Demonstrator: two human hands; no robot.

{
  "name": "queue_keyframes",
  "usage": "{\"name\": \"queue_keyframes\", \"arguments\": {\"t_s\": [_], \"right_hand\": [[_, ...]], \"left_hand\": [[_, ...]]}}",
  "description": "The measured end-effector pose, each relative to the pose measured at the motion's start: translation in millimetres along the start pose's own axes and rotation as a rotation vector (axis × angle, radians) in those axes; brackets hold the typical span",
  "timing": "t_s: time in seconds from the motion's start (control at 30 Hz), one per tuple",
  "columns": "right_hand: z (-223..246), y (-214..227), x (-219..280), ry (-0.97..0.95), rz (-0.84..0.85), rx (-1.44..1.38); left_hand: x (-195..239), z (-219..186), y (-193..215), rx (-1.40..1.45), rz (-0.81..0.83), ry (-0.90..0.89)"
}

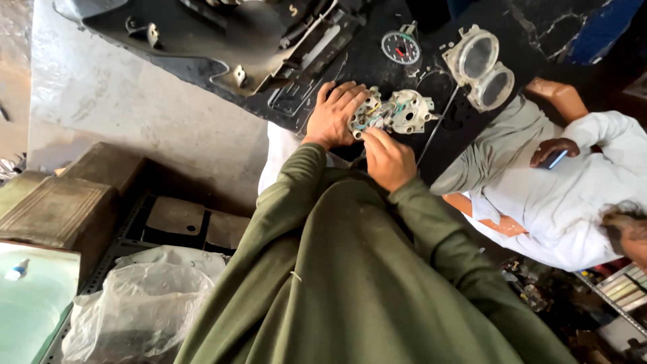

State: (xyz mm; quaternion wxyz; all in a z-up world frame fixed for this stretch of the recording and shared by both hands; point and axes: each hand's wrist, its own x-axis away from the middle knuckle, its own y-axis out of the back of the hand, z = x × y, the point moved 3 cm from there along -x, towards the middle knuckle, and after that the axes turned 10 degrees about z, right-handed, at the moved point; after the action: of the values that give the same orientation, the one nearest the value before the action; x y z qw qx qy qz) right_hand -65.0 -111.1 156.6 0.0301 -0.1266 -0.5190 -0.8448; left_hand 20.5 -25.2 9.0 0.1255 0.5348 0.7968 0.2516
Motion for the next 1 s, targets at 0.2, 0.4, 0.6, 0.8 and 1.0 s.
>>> {"name": "queue_keyframes", "arguments": {"t_s": [0.2, 0.4, 0.6, 0.8, 1.0], "right_hand": [[-18.3, -20.6, -8.9, 0.187, 0.344, 0.760], [-58.5, -70.9, 5.3, 0.130, 0.600, 0.767], [-56.0, -51.3, -19.8, 0.112, 0.523, 0.394], [-74.6, -53.2, -29.8, 0.180, 0.462, 0.124], [-82.1, -48.8, -43.4, 0.269, 0.506, 0.018]], "left_hand": [[5.6, 3.3, -8.1, -0.004, -0.033, -0.009], [8.3, 0.5, -2.0, 0.021, -0.019, -0.007], [14.0, 8.1, -9.2, -0.010, 0.014, 0.015], [8.5, 14.3, -10.1, 0.013, 0.015, 0.001], [5.5, 15.1, -10.8, 0.013, 0.030, 0.009]]}}
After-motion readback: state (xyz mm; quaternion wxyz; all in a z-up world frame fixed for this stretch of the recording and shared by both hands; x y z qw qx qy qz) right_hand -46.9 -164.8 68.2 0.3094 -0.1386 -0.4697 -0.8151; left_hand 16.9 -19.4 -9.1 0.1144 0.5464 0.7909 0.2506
